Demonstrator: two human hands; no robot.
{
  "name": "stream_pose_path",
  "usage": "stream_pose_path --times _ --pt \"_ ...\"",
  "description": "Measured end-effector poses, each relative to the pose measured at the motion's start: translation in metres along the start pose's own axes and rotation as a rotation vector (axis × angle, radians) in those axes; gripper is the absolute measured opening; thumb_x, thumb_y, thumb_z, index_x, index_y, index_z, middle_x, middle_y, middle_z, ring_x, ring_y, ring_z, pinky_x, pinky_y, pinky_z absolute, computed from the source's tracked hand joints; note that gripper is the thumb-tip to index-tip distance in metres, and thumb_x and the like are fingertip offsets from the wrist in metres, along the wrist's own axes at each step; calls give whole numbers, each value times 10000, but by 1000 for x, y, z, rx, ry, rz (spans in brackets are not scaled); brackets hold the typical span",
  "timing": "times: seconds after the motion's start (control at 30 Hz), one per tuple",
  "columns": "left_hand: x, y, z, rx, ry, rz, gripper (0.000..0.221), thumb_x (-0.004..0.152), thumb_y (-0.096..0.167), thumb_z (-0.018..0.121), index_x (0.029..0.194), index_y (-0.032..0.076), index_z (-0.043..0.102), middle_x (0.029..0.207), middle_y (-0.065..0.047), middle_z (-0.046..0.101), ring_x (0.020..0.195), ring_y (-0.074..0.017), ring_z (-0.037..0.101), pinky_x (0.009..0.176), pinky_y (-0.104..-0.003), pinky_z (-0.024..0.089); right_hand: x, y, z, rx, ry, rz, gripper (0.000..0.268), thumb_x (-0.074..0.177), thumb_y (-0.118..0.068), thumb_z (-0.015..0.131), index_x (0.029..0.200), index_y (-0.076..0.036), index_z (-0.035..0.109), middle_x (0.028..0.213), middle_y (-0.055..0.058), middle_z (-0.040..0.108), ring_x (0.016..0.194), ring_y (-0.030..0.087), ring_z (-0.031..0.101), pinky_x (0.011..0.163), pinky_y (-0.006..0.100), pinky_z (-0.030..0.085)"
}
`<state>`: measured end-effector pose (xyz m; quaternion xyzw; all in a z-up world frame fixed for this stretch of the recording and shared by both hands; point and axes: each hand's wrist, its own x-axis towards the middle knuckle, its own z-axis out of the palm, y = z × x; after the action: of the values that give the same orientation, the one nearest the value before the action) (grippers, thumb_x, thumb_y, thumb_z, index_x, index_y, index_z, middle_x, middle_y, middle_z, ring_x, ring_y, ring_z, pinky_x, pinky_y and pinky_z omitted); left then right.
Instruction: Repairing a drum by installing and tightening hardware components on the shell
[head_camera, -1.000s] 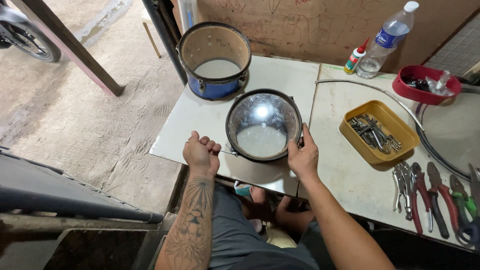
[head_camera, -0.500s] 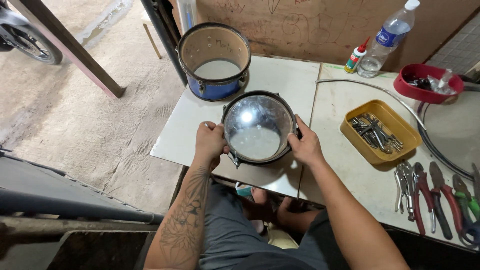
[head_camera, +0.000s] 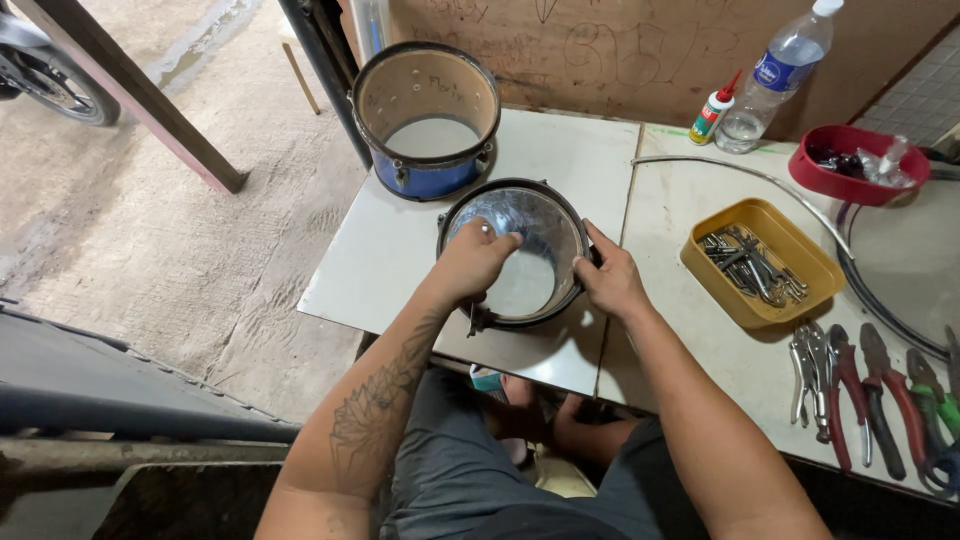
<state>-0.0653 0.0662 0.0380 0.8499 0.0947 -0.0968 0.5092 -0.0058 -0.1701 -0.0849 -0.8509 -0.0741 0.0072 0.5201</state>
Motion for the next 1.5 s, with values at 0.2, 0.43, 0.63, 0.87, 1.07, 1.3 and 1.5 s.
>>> stream_pose_path --times 0.2,0.43,0.63,0.87,1.07,1.3,1.5 --pt "19 0 17 675 -325 564 398 1039 227 412 1332 43 608 1103 -375 636 1090 -543 664 973 -590 547 20 17 4 -10 -9 -32 657 849 -187 671 1499 -209 576 1167 256 718 1098 358 679 875 463 542" --pt "-8 42 36 509 -438 133 647 868 577 472 1173 59 709 1219 -264 706 1257 -431 620 1059 -556 487 15 25 4 -19 -19 18 667 822 -227 702 1481 -260 601 1038 222 751 1012 334 692 856 458 536" --pt "4 31 65 647 -628 312 640 881 561 513 1066 -8 740 1153 -291 723 1207 -433 653 1040 -537 519 33 54 8 -57 -9 -26 662 802 -285 745 1454 -298 630 1006 191 754 995 303 695 817 441 535" --pt "-1 32 60 685 -605 336 668 891 569 486 1090 -21 728 1129 -290 719 1168 -449 662 1010 -550 532 27 35 4 -24 -22 -12 642 836 -256 707 1471 -266 612 921 170 748 924 289 695 802 437 531" --pt "-22 49 23 482 -305 165 710 961 556 408 1263 -50 621 1232 -337 673 1278 -491 586 1088 -599 451 17 23 5 -3 -7 14 605 890 -224 673 1487 -186 582 864 145 725 880 272 691 774 407 534" --pt "-30 15 -12 486 -193 356 453 794 473 763 1037 91 768 1005 -205 766 1062 -451 705 931 -541 561 15 4 3 11 229 42 509 926 -257 661 1413 -112 639 873 117 687 827 254 669 797 413 530" --pt "-35 -29 18 777 -192 655 204 829 267 760 1002 160 781 996 -81 696 920 -356 731 797 -455 612 20 7 -2 -112 490 -116 497 873 -238 802 1302 -23 674 973 158 656 801 285 689 736 397 562"
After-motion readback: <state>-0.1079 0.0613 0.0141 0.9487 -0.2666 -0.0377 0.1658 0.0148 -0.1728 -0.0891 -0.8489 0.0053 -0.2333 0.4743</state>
